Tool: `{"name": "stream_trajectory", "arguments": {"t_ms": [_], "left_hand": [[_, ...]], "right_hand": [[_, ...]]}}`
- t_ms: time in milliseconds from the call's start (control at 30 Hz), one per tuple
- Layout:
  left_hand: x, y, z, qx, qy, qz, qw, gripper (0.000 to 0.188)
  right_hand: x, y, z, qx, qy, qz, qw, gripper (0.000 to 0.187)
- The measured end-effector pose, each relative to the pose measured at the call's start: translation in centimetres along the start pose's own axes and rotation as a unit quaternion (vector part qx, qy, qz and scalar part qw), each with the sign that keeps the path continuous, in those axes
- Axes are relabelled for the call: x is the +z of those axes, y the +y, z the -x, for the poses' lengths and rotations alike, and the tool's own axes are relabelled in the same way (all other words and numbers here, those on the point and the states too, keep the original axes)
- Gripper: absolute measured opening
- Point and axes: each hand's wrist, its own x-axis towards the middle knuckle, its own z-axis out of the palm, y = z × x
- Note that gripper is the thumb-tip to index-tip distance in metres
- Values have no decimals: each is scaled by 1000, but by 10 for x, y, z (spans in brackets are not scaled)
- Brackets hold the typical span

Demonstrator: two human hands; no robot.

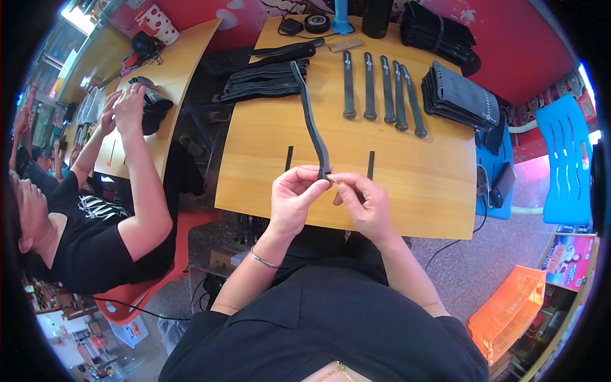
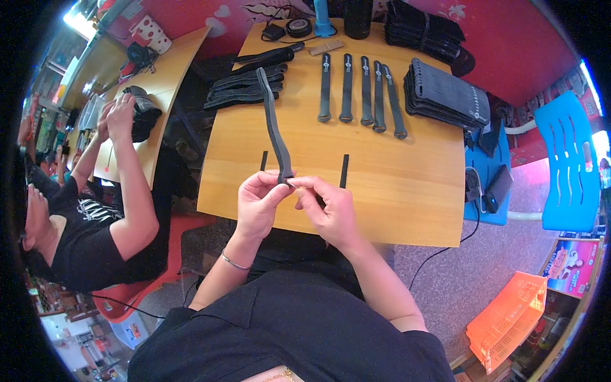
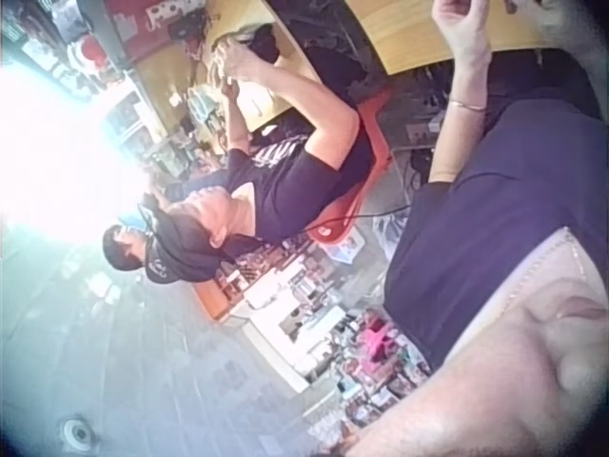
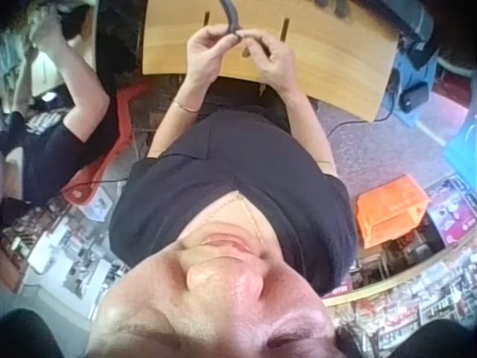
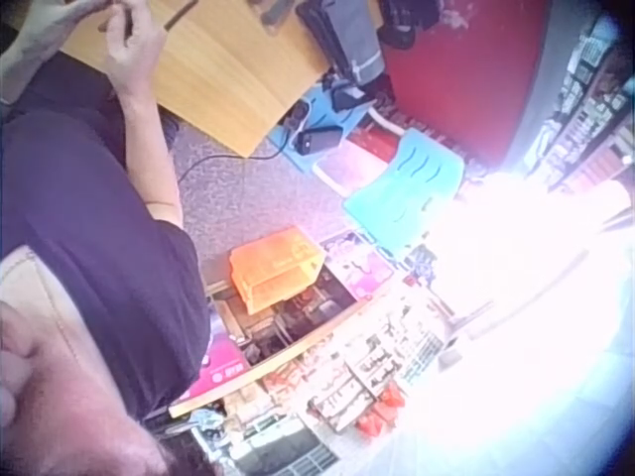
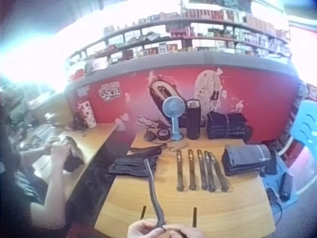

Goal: Assembling or inspecting black fabric straps with plastic components at a workbench.

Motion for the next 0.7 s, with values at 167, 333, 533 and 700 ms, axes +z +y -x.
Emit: {"name": "stream_trajectory", "arguments": {"t_ms": [167,333,533,700], "left_hand": [[-2,1,1,-8,-53,-4,999,9],[-15,2,4,-32,-91,17,995,10],[-17,-6,7,-35,-93,15,995,11],[-14,-10,8,-24,-91,32,995,11]], "right_hand": [[-2,-3,-1,35,15,-23,999,18],[-5,-16,-6,21,-16,69,997,18],[-6,-5,-2,33,-9,59,998,15],[-6,4,-2,51,-4,-35,998,14]]}}
